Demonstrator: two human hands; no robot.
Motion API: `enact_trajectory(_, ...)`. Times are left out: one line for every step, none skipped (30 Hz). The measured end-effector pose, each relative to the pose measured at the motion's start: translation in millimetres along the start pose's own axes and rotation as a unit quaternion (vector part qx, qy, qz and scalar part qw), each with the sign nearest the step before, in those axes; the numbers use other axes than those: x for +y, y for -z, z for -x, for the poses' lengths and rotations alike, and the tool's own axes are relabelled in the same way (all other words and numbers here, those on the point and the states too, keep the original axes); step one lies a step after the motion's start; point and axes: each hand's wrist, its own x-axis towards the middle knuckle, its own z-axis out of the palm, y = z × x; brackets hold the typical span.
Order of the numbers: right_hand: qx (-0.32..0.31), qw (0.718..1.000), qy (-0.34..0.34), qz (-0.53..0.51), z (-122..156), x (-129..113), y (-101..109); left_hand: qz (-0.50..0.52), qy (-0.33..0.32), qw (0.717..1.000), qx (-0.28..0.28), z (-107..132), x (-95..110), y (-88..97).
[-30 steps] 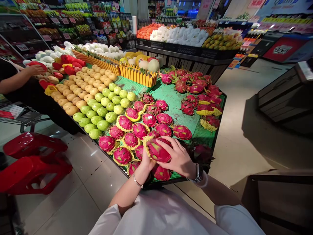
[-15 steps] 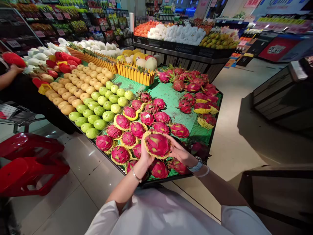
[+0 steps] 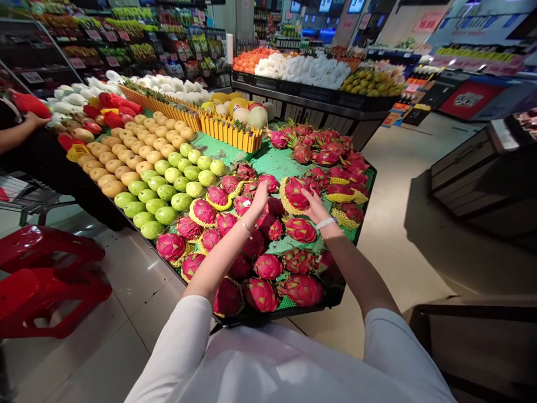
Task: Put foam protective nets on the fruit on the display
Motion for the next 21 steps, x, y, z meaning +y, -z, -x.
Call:
enact_trajectory(0.023, 0.999, -0.009, 0.034, -14.2, -2.0, 2.1, 0.003, 0.004, 1.0, 0.023, 2.6, 5.9, 8.7)
enact_trajectory(0.034, 0.997, -0.019, 0.064, -27.4, -3.4, 3.5, 0.011, 0.008, 0.999, 0.044, 9.0, 12.4, 18.4)
enact_trajectory(0.035, 0.995, -0.027, 0.087, -39.2, -3.9, 4.3, 0.021, 0.011, 0.998, 0.057, 18.9, 19.2, 29.0)
enact_trajectory(0.029, 0.994, -0.032, 0.104, -49.3, -3.3, 4.4, 0.032, 0.013, 0.997, 0.064, 31.9, 26.1, 40.5)
enact_trajectory(0.022, 0.992, -0.036, 0.117, -57.5, -1.6, 4.0, 0.04, 0.009, 0.997, 0.07, 47.5, 32.8, 52.7)
enact_trajectory(0.015, 0.99, -0.042, 0.132, -63.7, 1.1, 3.3, 0.056, 0.002, 0.996, 0.072, 65.2, 38.9, 65.4)
enact_trajectory(0.009, 0.988, -0.048, 0.148, -68.0, 4.6, 2.5, 0.068, -0.012, 0.994, 0.088, 84.3, 44.1, 78.7)
enact_trajectory(0.001, 0.985, -0.054, 0.164, -70.9, 8.6, 1.9, 0.076, -0.025, 0.991, 0.106, 104.2, 48.2, 92.3)
enact_trajectory(-0.007, 0.982, -0.06, 0.18, -72.6, 12.8, 1.7, 0.081, -0.031, 0.988, 0.128, 124.6, 50.9, 106.3)
enact_trajectory(-0.014, 0.978, -0.065, 0.196, -73.5, 16.8, 2.0, 0.087, -0.036, 0.983, 0.158, 144.9, 52.3, 120.4)
enact_trajectory(-0.02, 0.975, -0.07, 0.211, -74.1, 20.2, 2.7, 0.092, -0.037, 0.975, 0.197, 164.8, 52.3, 134.4)
enact_trajectory(-0.025, 0.971, -0.073, 0.228, -74.6, 23.0, 3.7, 0.093, -0.04, 0.967, 0.233, 184.0, 51.2, 147.9)
enact_trajectory(-0.028, 0.966, -0.075, 0.244, -75.3, 25.0, 4.8, 0.089, -0.046, 0.958, 0.27, 202.1, 49.0, 160.6)
enact_trajectory(-0.03, 0.962, -0.074, 0.261, -76.2, 26.2, 5.7, 0.081, -0.053, 0.949, 0.3, 218.8, 46.1, 172.2)
enact_trajectory(-0.029, 0.957, -0.072, 0.278, -77.3, 26.8, 6.4, 0.071, -0.061, 0.94, 0.328, 233.7, 42.5, 182.2)
enact_trajectory(-0.026, 0.953, -0.066, 0.296, -78.2, 26.6, 6.7, 0.061, -0.068, 0.931, 0.354, 246.3, 38.4, 190.5)
enact_trajectory(-0.021, 0.947, -0.059, 0.314, -78.7, 25.8, 7.1, 0.048, -0.07, 0.925, 0.371, 256.4, 34.1, 197.0)
enact_trajectory(-0.012, 0.942, -0.05, 0.331, -78.3, 24.3, 7.8, 0.033, -0.071, 0.921, 0.383, 263.7, 29.6, 201.5)
enact_trajectory(-0.002, 0.937, -0.04, 0.347, -76.2, 22.0, 9.6, 0.016, -0.069, 0.918, 0.389, 268.0, 25.0, 204.4)
enact_trajectory(0.008, 0.932, -0.029, 0.36, -71.6, 19.0, 13.1, -0.002, -0.064, 0.918, 0.39, 269.3, 20.5, 206.0)
enact_trajectory(0.018, 0.93, -0.02, 0.368, -63.8, 15.6, 19.3, -0.02, -0.057, 0.92, 0.388, 267.8, 16.3, 206.8)
